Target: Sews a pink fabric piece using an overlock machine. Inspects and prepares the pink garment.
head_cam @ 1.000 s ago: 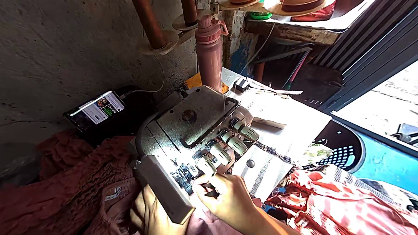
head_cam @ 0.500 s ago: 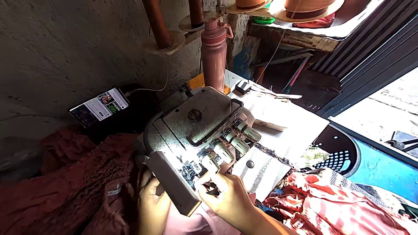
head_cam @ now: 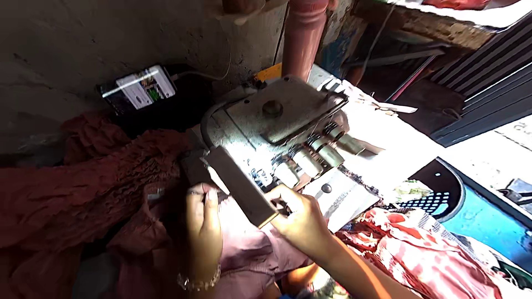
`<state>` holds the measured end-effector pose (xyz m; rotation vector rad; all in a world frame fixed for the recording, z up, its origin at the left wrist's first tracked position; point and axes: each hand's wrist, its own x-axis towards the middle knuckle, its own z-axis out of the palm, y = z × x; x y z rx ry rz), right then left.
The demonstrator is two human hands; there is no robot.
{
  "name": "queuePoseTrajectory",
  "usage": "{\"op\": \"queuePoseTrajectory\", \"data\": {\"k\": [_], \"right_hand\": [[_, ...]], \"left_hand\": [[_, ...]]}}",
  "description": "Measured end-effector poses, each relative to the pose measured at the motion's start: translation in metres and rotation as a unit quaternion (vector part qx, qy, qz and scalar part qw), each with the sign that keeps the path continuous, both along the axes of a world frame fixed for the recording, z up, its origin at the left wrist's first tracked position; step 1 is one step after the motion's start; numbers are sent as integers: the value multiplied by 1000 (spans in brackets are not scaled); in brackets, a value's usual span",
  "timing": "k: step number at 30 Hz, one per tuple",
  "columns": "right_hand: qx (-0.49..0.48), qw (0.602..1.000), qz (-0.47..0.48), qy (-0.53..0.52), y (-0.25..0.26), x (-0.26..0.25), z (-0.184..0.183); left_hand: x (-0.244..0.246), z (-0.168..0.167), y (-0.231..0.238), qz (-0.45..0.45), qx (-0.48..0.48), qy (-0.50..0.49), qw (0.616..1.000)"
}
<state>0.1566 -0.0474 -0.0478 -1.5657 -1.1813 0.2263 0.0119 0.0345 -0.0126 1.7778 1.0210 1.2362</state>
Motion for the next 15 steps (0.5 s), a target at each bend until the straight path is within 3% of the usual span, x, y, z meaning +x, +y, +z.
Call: {"op": "queuePoseTrajectory", "data": {"k": [2,3,5,7,8,11,13,15], "right_hand": [[-4,1000,5,0,-1,1,0],[-9,1000,8,-8,-3,2,-1],[-17,999,18,-36,-8,6,0],[0,997,24,-74,-14,10,2],[9,995,25,-92,-17,11,4],[22,994,22,-108,-24,16,8],[28,994,21,-107,-24,18,10],[32,993,17,-112,-24,22,13]], "left_hand": [[-1,3,0,-2,-36,12,999],[-1,5,-2,24,-9,101,995],[-2,9,-7,41,71,305,949],[-4,12,0,11,115,413,903],[-9,6,10,-11,134,423,896],[-31,-54,66,-87,211,347,910],[-41,-68,93,-166,172,334,912],[-43,-69,101,-167,200,312,914]]}}
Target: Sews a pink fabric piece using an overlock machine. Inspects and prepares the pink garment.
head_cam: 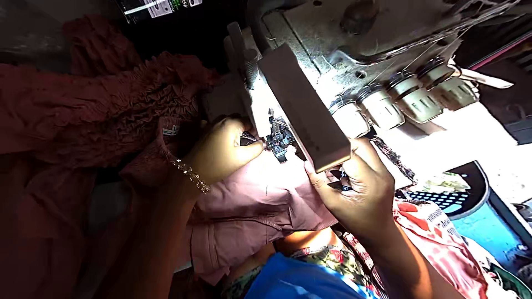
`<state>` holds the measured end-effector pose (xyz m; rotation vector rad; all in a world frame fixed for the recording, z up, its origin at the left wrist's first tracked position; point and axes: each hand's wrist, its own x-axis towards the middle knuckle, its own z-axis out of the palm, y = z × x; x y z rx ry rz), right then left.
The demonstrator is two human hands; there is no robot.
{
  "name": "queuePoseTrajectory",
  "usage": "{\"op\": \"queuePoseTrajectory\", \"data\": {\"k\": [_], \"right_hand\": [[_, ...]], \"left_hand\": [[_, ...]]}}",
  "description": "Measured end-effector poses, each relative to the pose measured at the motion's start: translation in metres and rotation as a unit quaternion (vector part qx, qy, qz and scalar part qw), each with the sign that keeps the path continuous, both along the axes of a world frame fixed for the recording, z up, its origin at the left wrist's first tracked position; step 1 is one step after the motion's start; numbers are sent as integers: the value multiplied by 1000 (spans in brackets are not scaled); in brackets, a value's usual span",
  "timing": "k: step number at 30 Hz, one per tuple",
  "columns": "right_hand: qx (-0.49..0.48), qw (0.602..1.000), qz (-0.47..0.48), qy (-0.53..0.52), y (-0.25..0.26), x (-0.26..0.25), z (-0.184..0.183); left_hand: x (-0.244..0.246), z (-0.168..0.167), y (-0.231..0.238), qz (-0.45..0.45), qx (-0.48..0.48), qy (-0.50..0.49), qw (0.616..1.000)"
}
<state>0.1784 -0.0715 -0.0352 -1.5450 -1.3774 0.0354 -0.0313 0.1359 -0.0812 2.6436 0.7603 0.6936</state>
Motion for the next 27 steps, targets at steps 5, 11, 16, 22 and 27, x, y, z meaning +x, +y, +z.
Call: {"op": "queuePoseTrajectory", "data": {"k": [5,11,16,22,27], "right_hand": [[5,1000,11,-6,-10,11,6],[1,998,48,-29,1,6,10],[4,998,65,-25,16,-7,6],[46,991,104,-76,30,-14,-2],[59,980,115,-153,27,13,-2]], "left_hand": [[14,109,-50,173,31,152,973],[23,91,-41,95,36,48,994],[19,106,-49,109,172,171,964],[34,93,-134,161,130,30,978],[23,73,-140,171,46,-79,981]]}}
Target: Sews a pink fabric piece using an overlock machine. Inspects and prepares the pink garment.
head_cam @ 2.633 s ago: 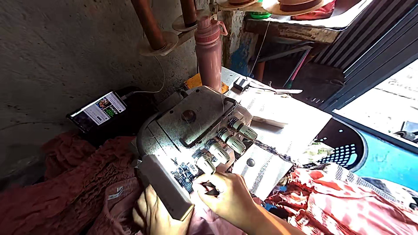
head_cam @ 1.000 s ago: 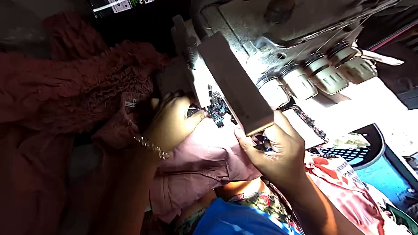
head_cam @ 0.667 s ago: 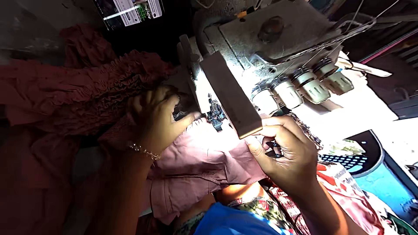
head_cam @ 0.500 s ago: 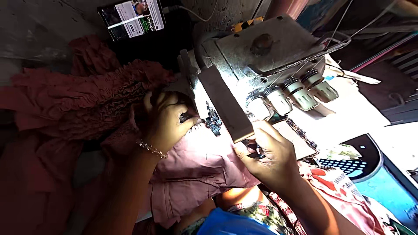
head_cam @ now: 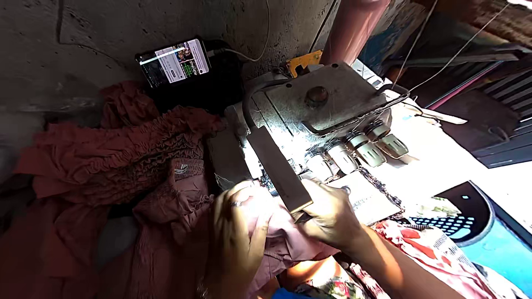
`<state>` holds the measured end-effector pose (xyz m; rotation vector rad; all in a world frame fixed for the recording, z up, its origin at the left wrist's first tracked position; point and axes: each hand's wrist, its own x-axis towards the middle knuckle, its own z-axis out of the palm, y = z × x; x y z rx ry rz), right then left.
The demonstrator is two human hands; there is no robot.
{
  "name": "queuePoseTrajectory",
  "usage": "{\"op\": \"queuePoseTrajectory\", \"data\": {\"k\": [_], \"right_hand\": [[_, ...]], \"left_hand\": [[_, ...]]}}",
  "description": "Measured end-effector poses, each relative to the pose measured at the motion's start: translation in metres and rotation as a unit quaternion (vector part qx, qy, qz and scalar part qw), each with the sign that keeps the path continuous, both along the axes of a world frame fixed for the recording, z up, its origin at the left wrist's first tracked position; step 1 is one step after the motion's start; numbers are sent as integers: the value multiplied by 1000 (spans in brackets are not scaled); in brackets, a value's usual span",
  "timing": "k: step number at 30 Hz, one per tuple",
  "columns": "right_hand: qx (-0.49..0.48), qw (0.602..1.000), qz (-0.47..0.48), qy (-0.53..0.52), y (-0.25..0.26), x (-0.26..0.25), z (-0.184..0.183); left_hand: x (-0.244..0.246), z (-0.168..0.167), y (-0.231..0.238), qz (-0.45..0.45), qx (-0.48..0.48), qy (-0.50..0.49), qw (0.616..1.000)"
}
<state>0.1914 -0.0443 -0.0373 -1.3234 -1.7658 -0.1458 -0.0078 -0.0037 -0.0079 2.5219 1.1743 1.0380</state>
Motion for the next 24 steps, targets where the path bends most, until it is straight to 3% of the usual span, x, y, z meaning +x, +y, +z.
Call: {"op": "queuePoseTrajectory", "data": {"k": [5,8,10,13,15,16,18,20,22,24], "right_hand": [[-84,986,3,145,-8,8,-3],[-223,932,12,286,-32,13,-14],[-288,899,17,330,-48,13,-24],[-270,877,43,394,-74,-3,-26],[-255,848,79,458,-80,-23,-19],[-245,833,94,487,-78,-36,-20],[-244,811,90,525,-71,-61,-31],[-237,799,70,549,-68,-77,-44],[-231,811,56,534,-72,-74,-50],[-256,821,42,508,-91,-70,-54]], "left_hand": [[-54,-26,-34,171,-97,33,980],[-67,-62,-39,242,-154,84,954],[-73,-65,-37,220,-129,114,960],[-105,-26,-43,131,-134,113,976],[-141,-4,-33,108,-66,85,988],[-156,2,-14,111,-39,121,986],[-148,-10,45,134,45,162,977],[-115,-11,75,135,3,207,969],[-89,-24,59,131,91,174,972],[-73,-38,13,104,181,63,976]]}}
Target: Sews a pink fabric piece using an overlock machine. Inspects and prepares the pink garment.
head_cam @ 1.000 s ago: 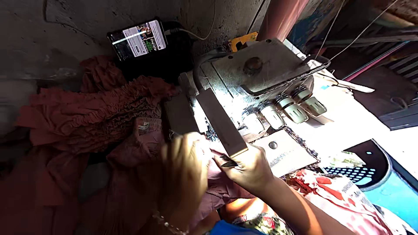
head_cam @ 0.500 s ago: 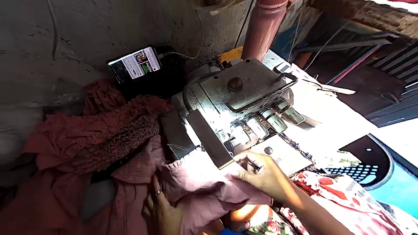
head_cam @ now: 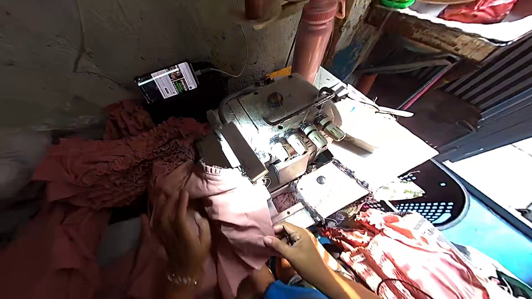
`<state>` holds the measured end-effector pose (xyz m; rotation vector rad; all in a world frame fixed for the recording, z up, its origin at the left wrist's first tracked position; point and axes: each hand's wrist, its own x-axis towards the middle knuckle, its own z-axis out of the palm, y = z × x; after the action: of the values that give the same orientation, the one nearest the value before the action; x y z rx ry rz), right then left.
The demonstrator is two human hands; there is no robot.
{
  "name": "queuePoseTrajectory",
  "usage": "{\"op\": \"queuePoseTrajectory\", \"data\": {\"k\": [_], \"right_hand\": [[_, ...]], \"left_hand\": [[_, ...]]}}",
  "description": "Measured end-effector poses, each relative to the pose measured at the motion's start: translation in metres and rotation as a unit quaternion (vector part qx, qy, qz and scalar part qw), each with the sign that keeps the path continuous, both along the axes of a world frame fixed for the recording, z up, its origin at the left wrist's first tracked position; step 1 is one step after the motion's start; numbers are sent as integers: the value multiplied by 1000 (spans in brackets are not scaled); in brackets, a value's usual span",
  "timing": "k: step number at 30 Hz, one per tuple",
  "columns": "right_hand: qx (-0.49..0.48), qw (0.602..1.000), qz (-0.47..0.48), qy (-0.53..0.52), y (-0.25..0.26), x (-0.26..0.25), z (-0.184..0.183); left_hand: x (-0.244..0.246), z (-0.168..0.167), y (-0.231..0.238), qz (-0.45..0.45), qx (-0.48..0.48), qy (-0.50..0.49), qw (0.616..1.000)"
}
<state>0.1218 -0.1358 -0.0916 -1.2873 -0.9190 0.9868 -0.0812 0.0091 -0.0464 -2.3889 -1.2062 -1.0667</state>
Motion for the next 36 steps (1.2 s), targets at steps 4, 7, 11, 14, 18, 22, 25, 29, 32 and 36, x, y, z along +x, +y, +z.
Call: {"op": "queuePoseTrajectory", "data": {"k": [4,7,11,14,18,22,25,29,32,36], "right_hand": [[-13,998,12,-54,-29,13,-6],[82,992,28,-90,-37,10,9],[167,983,43,-57,-27,5,39],[41,998,9,52,2,13,44],[-130,957,80,247,34,17,56],[-131,958,102,235,48,13,50],[-111,974,86,179,46,14,38],[-85,990,50,106,29,21,21],[124,985,4,-117,19,16,21],[145,917,98,-358,28,9,33]], "left_hand": [[32,-32,-82,-82,-12,-84,993],[55,-42,-114,-72,-39,9,997],[60,-11,-96,-148,-131,-118,973],[49,23,-79,-192,-256,-231,919],[47,48,-66,-133,-278,-219,926],[45,57,-58,-148,-277,-159,936],[36,53,-54,-213,-366,-157,892],[23,53,-49,-217,-457,-226,833],[22,54,-51,-220,-471,-234,821],[29,62,-52,-184,-457,-283,823]]}}
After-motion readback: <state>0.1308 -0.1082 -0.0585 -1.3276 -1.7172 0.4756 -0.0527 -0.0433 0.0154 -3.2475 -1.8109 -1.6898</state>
